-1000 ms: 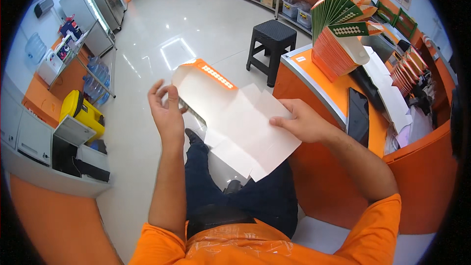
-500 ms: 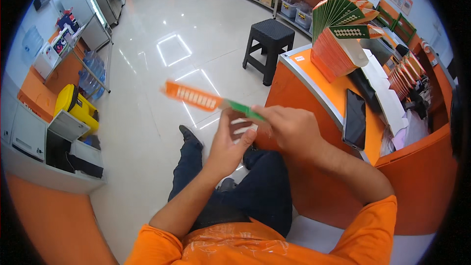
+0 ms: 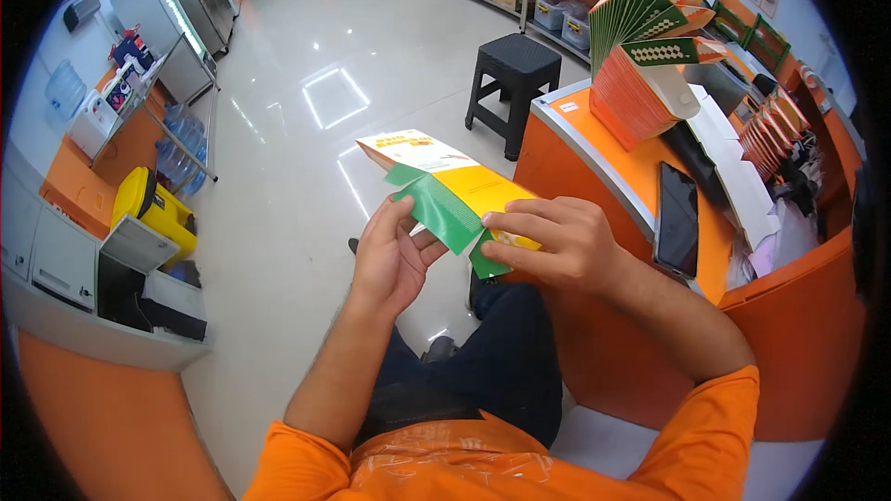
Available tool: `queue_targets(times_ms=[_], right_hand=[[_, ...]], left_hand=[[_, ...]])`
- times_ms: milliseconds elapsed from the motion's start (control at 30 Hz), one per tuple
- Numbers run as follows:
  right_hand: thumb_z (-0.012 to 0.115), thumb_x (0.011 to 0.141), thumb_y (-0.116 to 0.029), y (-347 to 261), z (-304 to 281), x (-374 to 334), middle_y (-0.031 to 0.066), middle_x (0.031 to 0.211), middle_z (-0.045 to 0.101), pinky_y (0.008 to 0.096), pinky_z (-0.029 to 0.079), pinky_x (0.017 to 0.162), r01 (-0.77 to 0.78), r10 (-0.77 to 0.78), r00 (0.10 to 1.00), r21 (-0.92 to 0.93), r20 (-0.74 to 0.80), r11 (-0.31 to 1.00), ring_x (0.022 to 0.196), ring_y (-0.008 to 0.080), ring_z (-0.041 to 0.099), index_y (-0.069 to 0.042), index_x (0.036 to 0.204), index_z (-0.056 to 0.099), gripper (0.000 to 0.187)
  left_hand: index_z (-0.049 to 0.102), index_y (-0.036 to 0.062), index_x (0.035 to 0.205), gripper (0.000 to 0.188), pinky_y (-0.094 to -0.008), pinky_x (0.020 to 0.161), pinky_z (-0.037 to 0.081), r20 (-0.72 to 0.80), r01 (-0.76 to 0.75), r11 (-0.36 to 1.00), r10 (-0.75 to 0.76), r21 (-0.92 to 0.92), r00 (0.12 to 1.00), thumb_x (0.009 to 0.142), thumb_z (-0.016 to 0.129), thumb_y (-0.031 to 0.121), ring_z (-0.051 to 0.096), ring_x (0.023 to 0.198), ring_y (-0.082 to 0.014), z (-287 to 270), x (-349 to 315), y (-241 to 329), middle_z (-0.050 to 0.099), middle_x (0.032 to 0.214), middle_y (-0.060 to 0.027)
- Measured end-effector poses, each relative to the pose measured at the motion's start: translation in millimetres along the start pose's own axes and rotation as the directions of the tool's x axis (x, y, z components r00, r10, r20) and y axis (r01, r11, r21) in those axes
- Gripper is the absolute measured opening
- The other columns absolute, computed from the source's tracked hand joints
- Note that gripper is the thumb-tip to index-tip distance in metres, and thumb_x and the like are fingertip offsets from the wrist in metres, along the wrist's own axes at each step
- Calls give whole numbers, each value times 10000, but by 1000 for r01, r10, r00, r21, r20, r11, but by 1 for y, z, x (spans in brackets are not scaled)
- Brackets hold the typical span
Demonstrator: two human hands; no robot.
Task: The person assembles cardboard food containers by folding the flaps and interlocking the tabs by hand.
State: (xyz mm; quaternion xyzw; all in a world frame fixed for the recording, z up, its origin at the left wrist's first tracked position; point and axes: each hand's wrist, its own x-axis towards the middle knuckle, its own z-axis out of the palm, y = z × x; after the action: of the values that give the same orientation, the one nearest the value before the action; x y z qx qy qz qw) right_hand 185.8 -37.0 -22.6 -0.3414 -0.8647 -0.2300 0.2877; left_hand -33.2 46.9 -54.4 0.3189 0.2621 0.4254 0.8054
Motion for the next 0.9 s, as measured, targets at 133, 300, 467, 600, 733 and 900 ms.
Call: queue_targets(times_ms=[133,300,467,600,733,900], right_hand=[[734,795,-283,0,-4,3,80,1194,671,293,568,636,1,-9,997,96,82,995,905,215,705,-198,1136,696,353],[761,767,-338,9,-2,1,108,1226,655,309,586,684,-12,-5,996,191,91,981,910,236,705,-197,1194,679,457],[846,671,-269,8,9,-7,100,1201,650,315,576,689,-196,202,979,339,17,920,878,222,694,-168,1126,671,498],[880,660,-227,-2,6,0,102,1058,638,342,573,690,-477,488,866,474,109,741,856,248,685,-108,986,655,414],[883,681,-201,-9,12,-2,103,961,598,346,553,673,-604,608,777,469,166,645,826,254,666,-69,938,636,380],[877,692,-193,-11,16,-5,105,959,589,334,537,659,-633,640,748,477,174,610,831,252,649,-48,952,638,381]], left_hand=[[472,0,1289,380,-394,894,580,-9,-9,1000,9,0,1000,988,508,229,662,1061,-291,-3,1,2,573,1253,-156],[452,-9,1319,431,-379,913,564,-10,0,999,0,32,1000,979,530,244,650,1065,-260,-6,2,7,584,1236,-161],[478,10,1284,372,-358,806,611,77,74,997,-76,31,994,971,563,192,703,930,-248,-15,-2,3,634,1143,-131],[481,24,1302,373,-348,783,615,97,73,981,-92,182,991,968,582,158,702,882,-217,-10,-6,-4,646,1100,-113],[475,11,1311,371,-333,785,610,125,-2,928,-48,373,991,990,559,176,682,928,-185,8,-14,-18,640,1095,-105],[439,-7,1314,449,-360,906,567,257,-261,889,171,376,951,943,654,126,601,1137,-216,10,-9,-35,597,1189,-102]])
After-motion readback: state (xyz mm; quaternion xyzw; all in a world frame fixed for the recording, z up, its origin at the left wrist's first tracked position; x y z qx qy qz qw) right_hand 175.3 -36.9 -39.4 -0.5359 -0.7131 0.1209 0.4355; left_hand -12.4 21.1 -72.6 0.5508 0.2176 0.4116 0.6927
